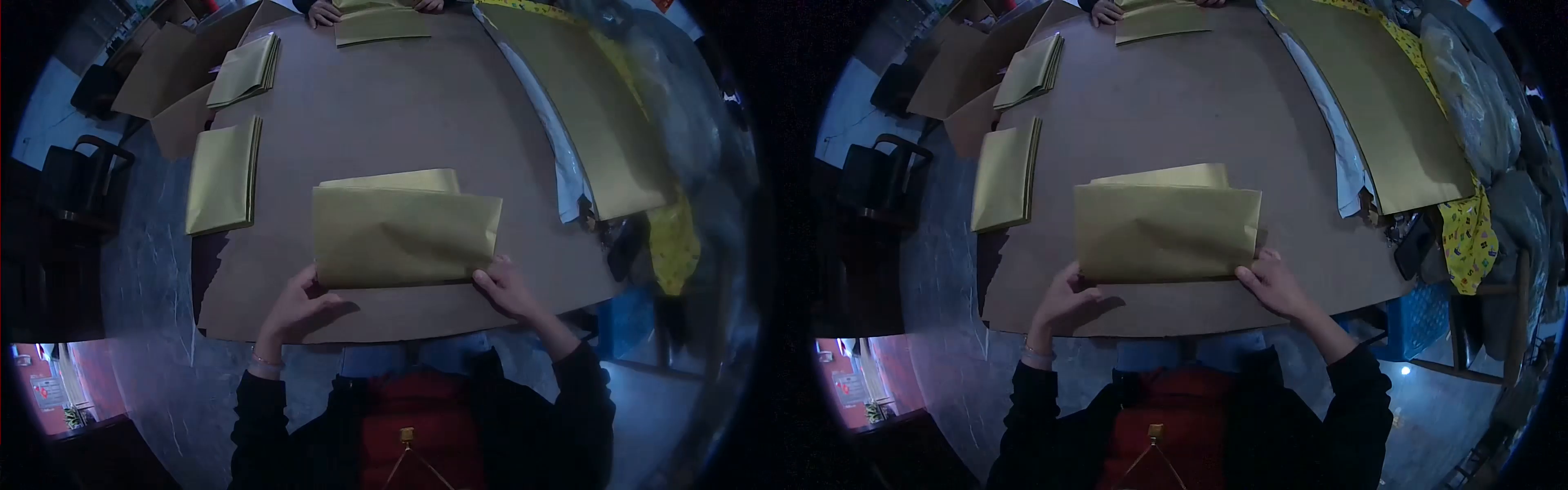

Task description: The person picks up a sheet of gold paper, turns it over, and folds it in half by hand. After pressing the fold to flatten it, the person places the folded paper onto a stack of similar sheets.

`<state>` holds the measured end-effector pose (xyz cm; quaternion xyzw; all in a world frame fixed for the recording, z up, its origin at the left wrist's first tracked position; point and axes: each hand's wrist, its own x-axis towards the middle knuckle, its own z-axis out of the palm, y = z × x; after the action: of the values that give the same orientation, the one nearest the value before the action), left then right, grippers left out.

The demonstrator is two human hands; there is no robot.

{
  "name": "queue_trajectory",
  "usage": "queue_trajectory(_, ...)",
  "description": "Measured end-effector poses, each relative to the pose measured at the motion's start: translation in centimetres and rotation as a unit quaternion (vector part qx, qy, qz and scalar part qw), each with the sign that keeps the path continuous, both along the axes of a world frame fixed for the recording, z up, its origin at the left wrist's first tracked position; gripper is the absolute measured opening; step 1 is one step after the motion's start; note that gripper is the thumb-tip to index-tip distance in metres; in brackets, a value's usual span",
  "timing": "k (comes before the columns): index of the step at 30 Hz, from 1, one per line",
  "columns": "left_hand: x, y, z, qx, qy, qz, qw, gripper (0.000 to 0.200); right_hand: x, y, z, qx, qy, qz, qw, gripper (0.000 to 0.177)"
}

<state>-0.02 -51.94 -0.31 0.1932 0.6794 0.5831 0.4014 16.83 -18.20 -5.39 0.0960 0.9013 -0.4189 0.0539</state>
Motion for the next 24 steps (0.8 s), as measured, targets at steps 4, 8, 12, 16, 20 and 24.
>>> queue_trajectory(4, -0.2, -0.8, -5.1, 0.036, -0.010, 0.049, 0.998, 0.033, -1.5, -0.4, 2.0, -0.005, -0.022, -0.022, 0.999, 0.034)
queue_trajectory(8, 0.3, 0.5, -4.2, -0.077, 0.034, 0.170, 0.982, 0.028, -3.4, -1.3, -0.5, -0.205, -0.043, -0.196, 0.958, 0.028)
queue_trajectory(12, 0.7, 1.4, -4.3, -0.155, 0.144, 0.225, 0.951, 0.027, -4.8, -2.5, 1.2, -0.094, 0.008, -0.211, 0.973, 0.044)
queue_trajectory(16, 1.1, 2.3, -4.6, -0.225, 0.213, 0.249, 0.918, 0.030, -5.3, -3.2, 2.6, -0.035, -0.047, -0.207, 0.977, 0.049)
queue_trajectory(20, 0.9, 3.3, -4.0, -0.308, 0.250, 0.255, 0.882, 0.033, -5.6, -3.1, 1.4, -0.027, -0.050, -0.220, 0.974, 0.039)
queue_trajectory(24, 0.9, 4.2, -3.3, -0.329, 0.263, 0.273, 0.865, 0.033, -5.6, -3.5, 0.9, 0.032, 0.050, -0.211, 0.976, 0.031)
